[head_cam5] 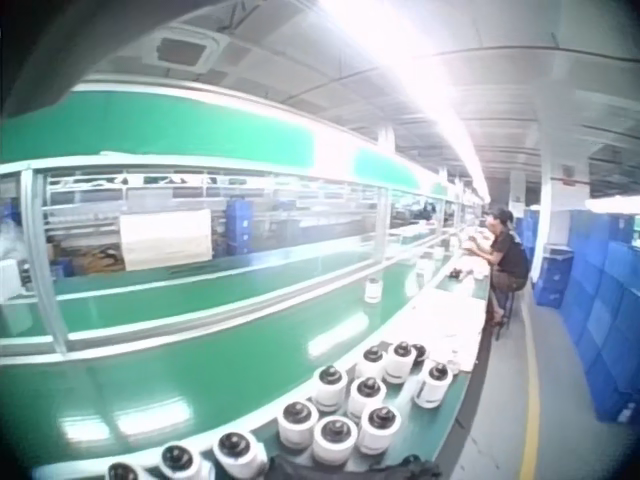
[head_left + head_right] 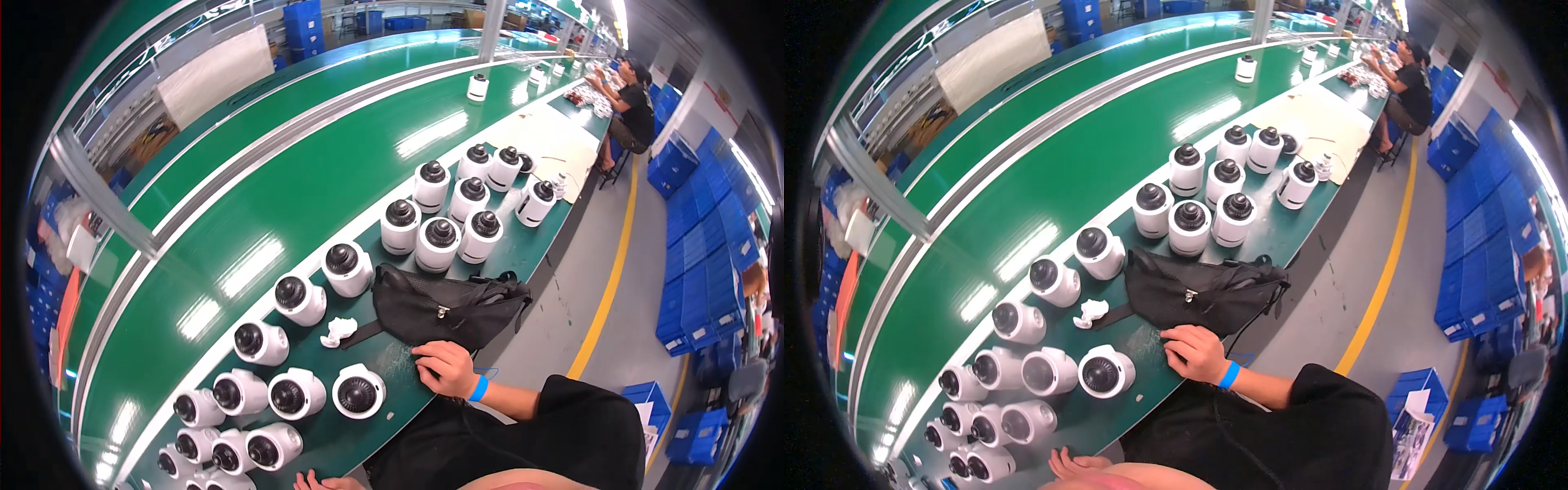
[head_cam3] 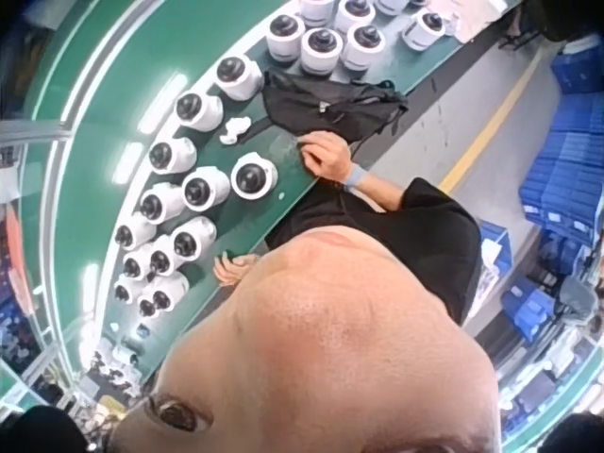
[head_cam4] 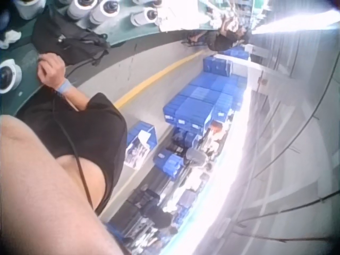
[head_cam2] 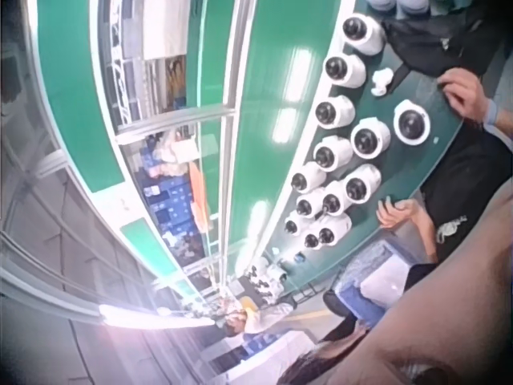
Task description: The worker is assembling security camera components and organizing completed units into bins on an assembly line.
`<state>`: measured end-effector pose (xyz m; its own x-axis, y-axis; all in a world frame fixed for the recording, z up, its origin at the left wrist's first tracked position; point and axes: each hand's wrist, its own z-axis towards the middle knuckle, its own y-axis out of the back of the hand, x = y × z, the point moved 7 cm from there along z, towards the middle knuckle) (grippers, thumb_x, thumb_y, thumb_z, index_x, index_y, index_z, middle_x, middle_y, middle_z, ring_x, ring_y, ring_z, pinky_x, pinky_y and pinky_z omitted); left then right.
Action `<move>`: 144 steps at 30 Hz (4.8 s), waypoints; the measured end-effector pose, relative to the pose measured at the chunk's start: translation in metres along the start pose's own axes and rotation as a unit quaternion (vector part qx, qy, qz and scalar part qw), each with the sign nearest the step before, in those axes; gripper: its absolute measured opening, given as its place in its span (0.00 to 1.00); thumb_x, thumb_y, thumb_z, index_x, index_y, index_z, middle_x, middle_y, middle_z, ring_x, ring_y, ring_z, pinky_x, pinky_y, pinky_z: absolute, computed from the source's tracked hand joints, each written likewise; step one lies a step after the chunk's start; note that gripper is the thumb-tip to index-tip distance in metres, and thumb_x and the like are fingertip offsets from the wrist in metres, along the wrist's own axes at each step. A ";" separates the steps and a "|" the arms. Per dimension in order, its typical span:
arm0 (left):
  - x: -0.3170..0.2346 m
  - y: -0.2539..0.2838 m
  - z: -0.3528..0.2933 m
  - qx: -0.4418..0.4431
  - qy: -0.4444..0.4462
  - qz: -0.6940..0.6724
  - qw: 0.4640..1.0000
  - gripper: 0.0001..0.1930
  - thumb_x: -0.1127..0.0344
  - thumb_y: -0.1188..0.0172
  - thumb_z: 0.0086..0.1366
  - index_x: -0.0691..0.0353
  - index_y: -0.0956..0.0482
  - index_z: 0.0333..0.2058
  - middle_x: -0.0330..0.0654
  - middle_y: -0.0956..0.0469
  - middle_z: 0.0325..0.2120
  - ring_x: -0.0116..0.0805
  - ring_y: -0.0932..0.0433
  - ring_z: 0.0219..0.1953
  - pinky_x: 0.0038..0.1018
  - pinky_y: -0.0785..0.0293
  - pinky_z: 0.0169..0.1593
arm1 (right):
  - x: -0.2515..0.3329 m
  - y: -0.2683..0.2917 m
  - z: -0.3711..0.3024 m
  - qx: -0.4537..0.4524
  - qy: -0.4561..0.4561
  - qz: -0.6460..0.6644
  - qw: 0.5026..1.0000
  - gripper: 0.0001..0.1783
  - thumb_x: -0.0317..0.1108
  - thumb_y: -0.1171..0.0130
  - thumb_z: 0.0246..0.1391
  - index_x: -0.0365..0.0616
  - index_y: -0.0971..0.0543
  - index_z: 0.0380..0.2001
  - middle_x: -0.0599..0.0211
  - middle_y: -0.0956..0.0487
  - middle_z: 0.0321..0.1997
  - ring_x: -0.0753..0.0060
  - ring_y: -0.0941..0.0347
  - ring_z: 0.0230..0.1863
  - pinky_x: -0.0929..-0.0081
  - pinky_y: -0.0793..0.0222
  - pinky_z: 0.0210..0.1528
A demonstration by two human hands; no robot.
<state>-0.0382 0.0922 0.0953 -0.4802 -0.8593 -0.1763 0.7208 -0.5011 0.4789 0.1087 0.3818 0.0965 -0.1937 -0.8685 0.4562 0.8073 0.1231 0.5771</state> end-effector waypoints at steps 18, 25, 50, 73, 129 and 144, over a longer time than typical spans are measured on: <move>0.045 -0.028 -0.041 0.059 0.071 -0.057 0.994 0.16 0.60 0.59 0.63 0.61 0.22 0.33 0.46 0.23 0.45 0.48 0.31 0.53 0.43 0.63 0.67 | 0.001 -0.014 0.007 0.011 -0.007 0.015 1.000 0.07 0.21 0.39 0.38 0.39 0.23 0.26 0.61 0.21 0.37 0.56 0.25 0.37 0.66 0.28 0.39; 0.042 -0.020 -0.050 0.066 0.062 -0.065 0.994 0.17 0.59 0.58 0.65 0.61 0.21 0.33 0.46 0.22 0.43 0.47 0.30 0.53 0.42 0.63 0.67 | -0.002 -0.010 -0.008 0.017 -0.016 0.003 1.000 0.07 0.21 0.39 0.39 0.39 0.22 0.26 0.61 0.22 0.37 0.56 0.25 0.37 0.66 0.28 0.39; 0.041 -0.027 -0.042 0.019 -0.004 -0.076 0.997 0.17 0.62 0.60 0.65 0.59 0.21 0.33 0.40 0.22 0.42 0.41 0.29 0.49 0.42 0.51 0.61 | 0.002 0.048 -0.009 -0.098 0.027 -0.025 0.995 0.11 0.22 0.36 0.34 0.43 0.21 0.27 0.64 0.22 0.36 0.59 0.27 0.37 0.66 0.30 0.42; 0.039 -0.030 -0.038 0.025 -0.043 -0.078 0.996 0.14 0.65 0.60 0.64 0.62 0.24 0.36 0.43 0.22 0.42 0.42 0.28 0.47 0.39 0.44 0.53 | -0.088 0.073 -0.021 -0.005 -0.175 -0.107 0.979 0.61 0.48 0.23 0.22 0.33 0.43 0.60 0.50 0.35 0.51 0.50 0.40 0.51 0.58 0.43 0.57; 0.029 -0.024 -0.048 0.133 0.040 -0.049 0.989 0.15 0.59 0.57 0.66 0.60 0.24 0.39 0.45 0.26 0.48 0.50 0.32 0.54 0.53 0.56 0.63 | -0.073 0.078 -0.015 -0.041 -0.254 -0.204 0.945 0.61 0.56 0.28 0.32 0.34 0.46 0.64 0.45 0.50 0.68 0.42 0.56 0.67 0.53 0.58 0.67; 0.050 -0.018 -0.012 0.135 0.108 -0.067 0.983 0.11 0.67 0.48 0.53 0.54 0.23 0.36 0.38 0.26 0.48 0.45 0.33 0.56 0.49 0.60 0.65 | 0.005 -0.019 -0.003 0.001 -0.002 0.186 0.983 0.07 0.16 0.47 0.48 0.33 0.24 0.32 0.54 0.23 0.32 0.57 0.27 0.32 0.69 0.29 0.36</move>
<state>-0.0694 0.0576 0.0676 -0.4243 -0.8037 -0.4172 0.4858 -0.5908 0.6442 0.0943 0.3740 0.0860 0.1125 -0.7616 0.6382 0.8217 0.4324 0.3711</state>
